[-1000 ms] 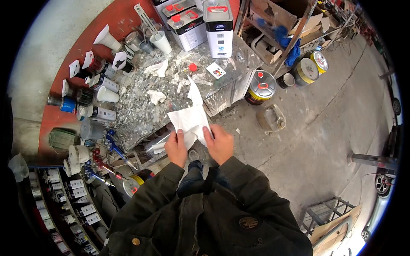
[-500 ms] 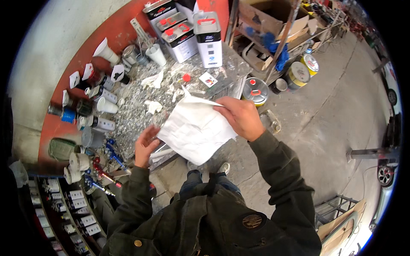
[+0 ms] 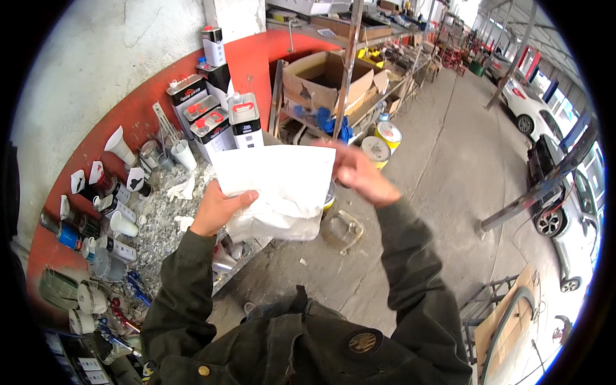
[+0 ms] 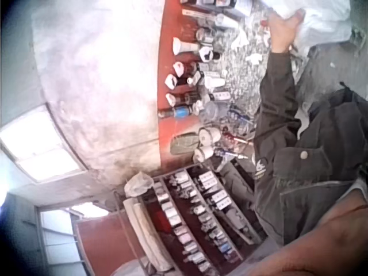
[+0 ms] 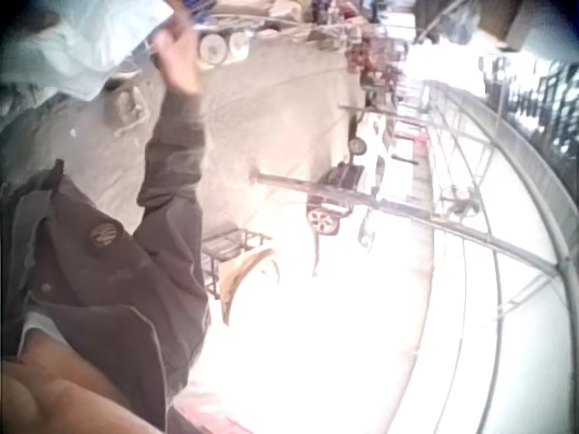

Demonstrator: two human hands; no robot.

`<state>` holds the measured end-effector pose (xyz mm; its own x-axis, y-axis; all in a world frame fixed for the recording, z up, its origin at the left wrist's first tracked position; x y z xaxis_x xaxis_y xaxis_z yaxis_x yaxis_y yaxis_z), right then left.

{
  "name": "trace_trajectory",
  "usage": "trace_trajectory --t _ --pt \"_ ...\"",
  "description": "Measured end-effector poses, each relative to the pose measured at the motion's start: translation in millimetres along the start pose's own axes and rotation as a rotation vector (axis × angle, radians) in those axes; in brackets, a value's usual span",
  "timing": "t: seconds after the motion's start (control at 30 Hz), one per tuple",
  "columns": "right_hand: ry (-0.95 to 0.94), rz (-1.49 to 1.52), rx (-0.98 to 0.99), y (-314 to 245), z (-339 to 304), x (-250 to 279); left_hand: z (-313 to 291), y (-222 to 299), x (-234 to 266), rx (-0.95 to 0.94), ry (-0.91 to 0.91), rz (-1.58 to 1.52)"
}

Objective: The person mixes a white paste in a plastic cup using a metal spreader, then applies the paste to the side of a white car. The person walks to a workbench, opens a container, and wipes the rim with a paper towel before returning to the car.

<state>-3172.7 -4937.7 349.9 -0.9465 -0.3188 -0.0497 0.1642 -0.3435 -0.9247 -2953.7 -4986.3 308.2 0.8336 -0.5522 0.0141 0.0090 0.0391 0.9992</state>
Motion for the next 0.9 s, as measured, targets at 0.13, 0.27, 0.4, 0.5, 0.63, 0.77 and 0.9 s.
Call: trace_trajectory --t 0.13,0.27,0.4,0.5,0.63,0.77,0.9 --pt "0.065 0.171 -0.277 121 -46 -17 -4 -44 19 0.194 0.068 0.051" --pt "0.176 0.050 -0.420 174 -48 -49 -36 -92 51 0.357 0.143 0.162" --pt "0.155 0.031 -0.403 197 -43 -61 -73 -154 65 0.534 0.064 -0.009" --pt "0.087 0.011 -0.388 202 -36 -68 -89 -152 72 0.505 0.161 -0.116" --pt "0.086 0.019 -0.321 176 -19 -75 -97 -124 68 0.407 0.189 -0.121" --pt "0.021 0.049 -0.283 163 -3 -80 -103 -111 80 0.334 0.271 -0.105" --pt "-0.017 0.103 -0.165 141 10 -74 -110 -67 87 0.158 0.362 0.030"
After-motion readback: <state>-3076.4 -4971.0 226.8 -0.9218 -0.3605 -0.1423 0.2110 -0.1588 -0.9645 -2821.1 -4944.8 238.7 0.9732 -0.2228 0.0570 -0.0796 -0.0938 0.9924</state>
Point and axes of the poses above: each hand's wrist, its own z-axis towards the middle knuckle, its own x-axis out of the back of the hand, y = z × x, the point moved 9 cm from there along z, towards the middle knuckle, and after that the axes turned 7 degrees about x, right-handed, at the moved point
